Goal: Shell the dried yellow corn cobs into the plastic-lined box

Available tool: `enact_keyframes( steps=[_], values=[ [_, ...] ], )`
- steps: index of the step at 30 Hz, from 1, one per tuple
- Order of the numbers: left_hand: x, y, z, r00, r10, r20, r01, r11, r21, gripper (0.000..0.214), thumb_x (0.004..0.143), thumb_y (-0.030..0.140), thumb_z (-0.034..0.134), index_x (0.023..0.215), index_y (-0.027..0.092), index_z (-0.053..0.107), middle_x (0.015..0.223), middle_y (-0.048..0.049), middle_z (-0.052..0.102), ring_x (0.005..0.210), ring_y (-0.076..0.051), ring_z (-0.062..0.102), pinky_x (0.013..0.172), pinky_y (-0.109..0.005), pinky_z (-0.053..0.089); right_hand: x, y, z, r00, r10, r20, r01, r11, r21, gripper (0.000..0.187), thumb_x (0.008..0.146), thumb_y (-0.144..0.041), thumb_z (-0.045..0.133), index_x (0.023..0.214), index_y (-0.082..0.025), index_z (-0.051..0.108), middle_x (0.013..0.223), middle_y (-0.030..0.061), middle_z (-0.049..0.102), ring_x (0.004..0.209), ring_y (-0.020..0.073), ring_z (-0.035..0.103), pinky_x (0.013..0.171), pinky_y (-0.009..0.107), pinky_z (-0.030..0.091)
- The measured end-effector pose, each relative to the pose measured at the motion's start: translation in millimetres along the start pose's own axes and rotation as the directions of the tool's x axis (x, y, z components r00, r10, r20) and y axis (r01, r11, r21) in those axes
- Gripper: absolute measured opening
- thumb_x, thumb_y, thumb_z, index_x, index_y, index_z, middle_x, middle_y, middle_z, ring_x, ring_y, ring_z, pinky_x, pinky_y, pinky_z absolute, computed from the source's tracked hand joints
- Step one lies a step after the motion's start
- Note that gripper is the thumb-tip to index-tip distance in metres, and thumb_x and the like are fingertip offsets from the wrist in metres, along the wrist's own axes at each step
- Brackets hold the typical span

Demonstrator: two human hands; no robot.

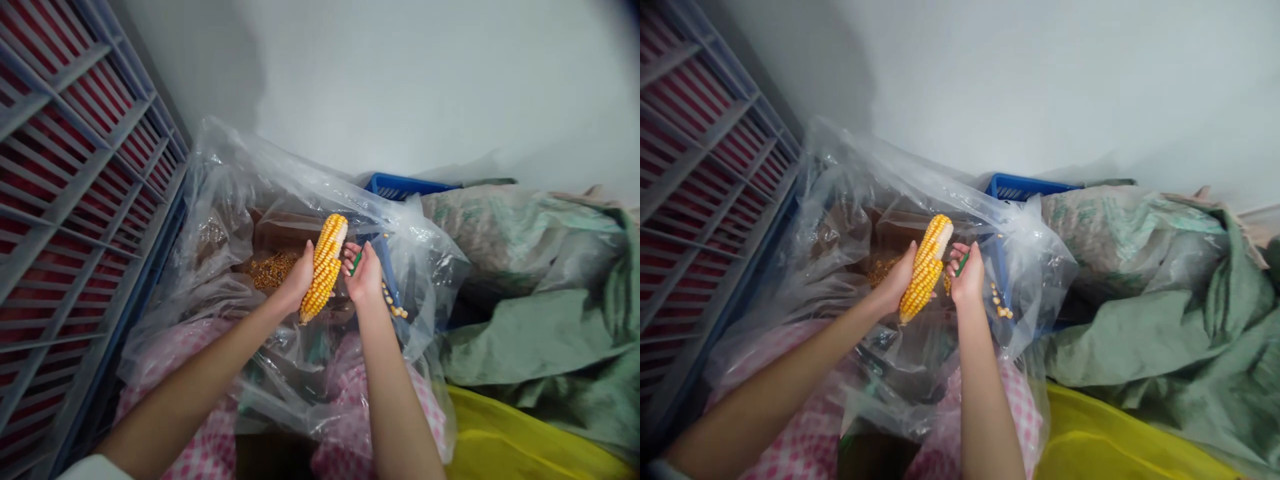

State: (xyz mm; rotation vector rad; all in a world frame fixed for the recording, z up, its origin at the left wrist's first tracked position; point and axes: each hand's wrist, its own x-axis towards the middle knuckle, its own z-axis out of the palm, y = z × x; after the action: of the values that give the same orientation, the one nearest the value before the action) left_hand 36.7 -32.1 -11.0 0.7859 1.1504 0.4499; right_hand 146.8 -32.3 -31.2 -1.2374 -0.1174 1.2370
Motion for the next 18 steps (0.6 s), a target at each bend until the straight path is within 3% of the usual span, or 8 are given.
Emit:
enact_keyframes(
  steps=[2,5,9,11,14,18],
  values=[
    [0.7,1.9,-5.2,0.999,0.026,-0.021,-0.026,0.999,0.026,0.071,0.08,0.065,0.01,0.094,0.015,0.058,0.057,-0.0038,0.061,0.049,-0.014,0.058,0.052,-0.029,0.052,-6.7,-1.5,4.9,1.0,0.02,0.011,-0.02,0.999,0.031,0.024,0.081,-0.029,0.039,0.065,-0.017,0.051,0.047,-0.0069,0.046,0.034,0.0035,0.031,0.034,0.017,0.022],
    [1.1,2.2,-6.8,0.982,0.18,-0.062,-0.169,0.974,0.147,0.068,0.082,0.061,0.012,0.092,0.015,0.06,0.071,-0.0072,0.066,0.067,-0.016,0.063,0.065,-0.03,0.052,-11.8,4.8,8.3,0.997,-0.077,0.027,0.078,0.995,-0.068,0.014,0.078,-0.028,0.046,0.071,-0.019,0.054,0.052,-0.0075,0.051,0.042,0.0046,0.042,0.04,0.016,0.03],
    [2.7,-1.3,-6.2,0.873,0.471,-0.125,-0.375,0.813,0.445,0.06,0.086,0.054,0.017,0.096,0.013,0.061,0.1,-0.0113,0.065,0.096,-0.021,0.059,0.084,-0.031,0.043,-11.2,12.5,8.3,0.992,-0.125,0.023,0.126,0.99,-0.066,0.021,0.078,-0.039,0.047,0.077,-0.02,0.056,0.066,-0.0058,0.058,0.054,0.0073,0.051,0.046,0.018,0.036],
    [3.3,-4.3,-5.7,0.843,0.523,-0.128,-0.373,0.739,0.561,0.061,0.087,0.052,0.015,0.097,0.014,0.06,0.102,-0.0124,0.065,0.1,-0.022,0.057,0.085,-0.032,0.041,-10.9,11.2,8.0,0.997,-0.071,-0.004,0.071,0.997,-0.004,0.031,0.079,-0.048,0.042,0.08,-0.02,0.056,0.071,-0.0039,0.061,0.057,0.0087,0.054,0.048,0.02,0.038],
    [2.1,-8.7,-2.5,0.841,0.531,-0.103,-0.33,0.656,0.679,0.062,0.087,0.052,0.009,0.095,0.015,0.059,0.095,-0.013,0.066,0.095,-0.024,0.059,0.078,-0.032,0.042,-11.2,6.9,8.2,0.999,-0.026,-0.023,0.027,0.999,0.031,0.045,0.079,-0.059,0.034,0.088,-0.02,0.056,0.082,-0.0005,0.064,0.066,0.0109,0.058,0.055,0.023,0.044],
    [-3.2,-12.8,7.2,0.851,0.522,-0.054,-0.264,0.516,0.815,0.058,0.087,0.05,0.007,0.091,0.017,0.055,0.082,-0.0124,0.066,0.081,-0.026,0.062,0.068,-0.033,0.042,-7.6,8.8,6.3,0.984,-0.16,-0.08,0.159,0.987,-0.019,0.051,0.078,-0.063,0.028,0.09,-0.022,0.057,0.09,0.0012,0.065,0.078,0.0129,0.062,0.064,0.025,0.047]
  ],
)
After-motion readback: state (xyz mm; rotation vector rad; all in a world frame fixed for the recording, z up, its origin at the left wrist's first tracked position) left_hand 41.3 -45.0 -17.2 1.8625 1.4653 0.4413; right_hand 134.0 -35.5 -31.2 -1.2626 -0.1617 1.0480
